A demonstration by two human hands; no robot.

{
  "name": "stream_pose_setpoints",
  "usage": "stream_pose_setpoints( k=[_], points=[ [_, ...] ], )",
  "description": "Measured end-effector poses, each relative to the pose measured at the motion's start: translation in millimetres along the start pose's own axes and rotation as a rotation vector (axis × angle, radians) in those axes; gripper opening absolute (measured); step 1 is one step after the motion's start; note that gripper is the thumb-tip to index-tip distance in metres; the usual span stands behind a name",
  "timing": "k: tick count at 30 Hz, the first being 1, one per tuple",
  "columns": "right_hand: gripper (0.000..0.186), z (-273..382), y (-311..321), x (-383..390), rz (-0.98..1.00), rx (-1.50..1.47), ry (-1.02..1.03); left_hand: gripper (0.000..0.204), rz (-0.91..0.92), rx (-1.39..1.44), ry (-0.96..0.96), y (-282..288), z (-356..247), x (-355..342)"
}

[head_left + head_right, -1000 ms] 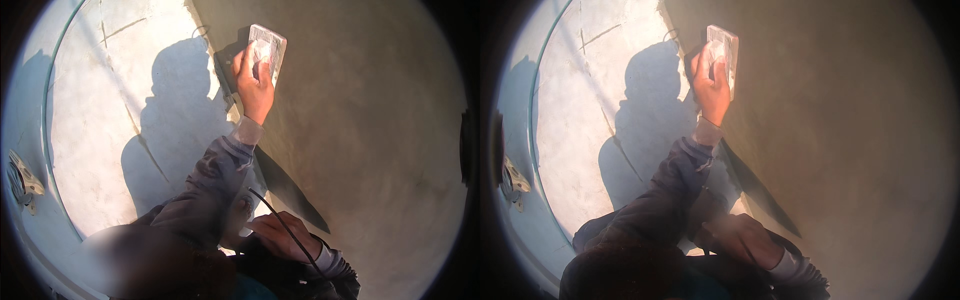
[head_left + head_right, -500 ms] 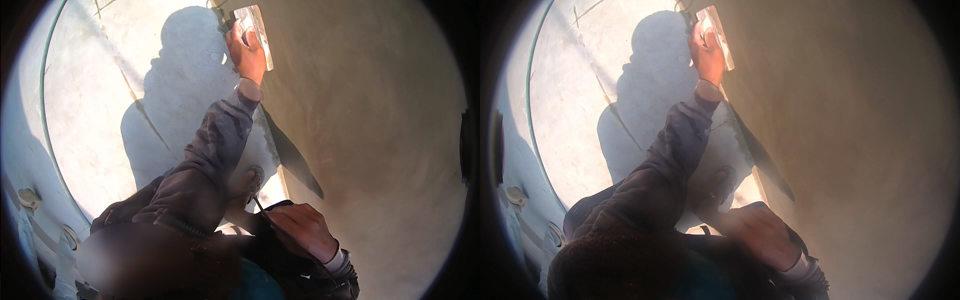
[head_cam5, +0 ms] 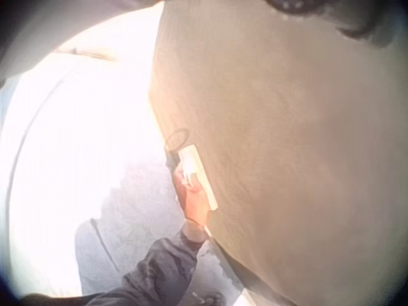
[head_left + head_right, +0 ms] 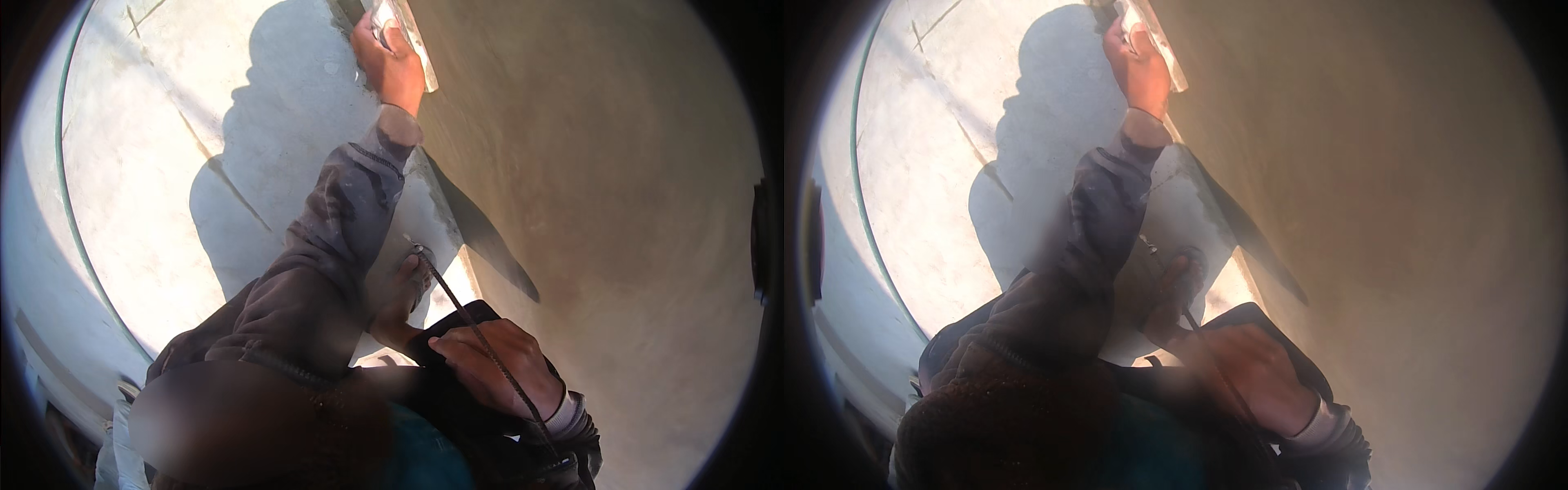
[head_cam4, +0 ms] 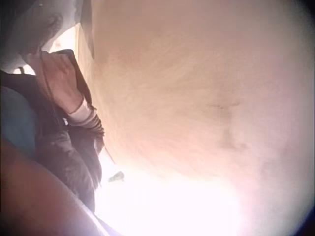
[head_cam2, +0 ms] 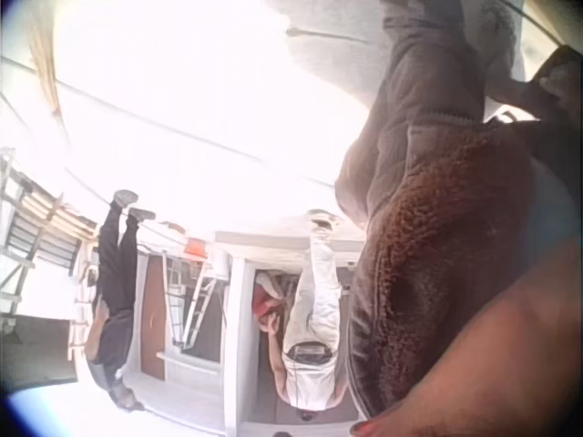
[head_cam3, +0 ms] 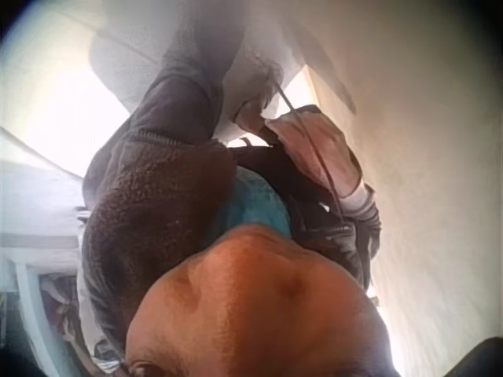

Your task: The person uses a hand trowel to smooth a freshly applied concrete surface on a rooftop floor. They repeatedly rub the trowel over the wet concrete in circular and sweeping motions to level and finish the surface.

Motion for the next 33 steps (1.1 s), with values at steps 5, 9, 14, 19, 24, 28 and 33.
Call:
stream_pose_setpoints(
  k=[5,9,14,19,24,28,33],
  points=[
    [0.039,28.1,-10.1,-29.0,0.039,0.060,0.231,0.048,0.310,-0.227,0.419,82.2,76.0,311.5],
    [0.041,31.3,-15.4,-29.5,0.097,0.029,0.288,0.044,0.171,-0.088,0.320,87.9,43.8,225.9],
    [0.043,33.3,-13.7,-26.3,0.072,0.098,0.277,0.049,0.096,0.043,0.157,90.1,30.4,-4.8],
    [0.050,23.2,-21.7,-20.6,0.083,0.065,0.236,0.040,0.256,-0.069,0.060,89.6,-2.1,-105.4],
    [0.052,21.0,-13.5,-17.0,0.126,-0.053,0.272,0.034,0.540,-0.871,-0.273,46.9,20.1,-200.0],
    [0.050,16.3,-12.9,-19.9,0.201,-0.041,0.224,0.034,0.604,-1.054,-0.199,19.7,38.5,-212.5],
    [0.048,12.7,-8.6,-19.8,0.173,-0.053,0.209,0.035,0.581,-0.910,-0.118,30.8,40.4,-181.1]
  ],
)
Point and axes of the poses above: each hand's wrist, its own x-axis away from the middle knuckle, its own y-axis out of the back of the hand, z = x × y, the point moved 10 cm from there along -x, towards the middle knuckle, and after that the axes turned 9 degrees about x, right-handed, at the moved point
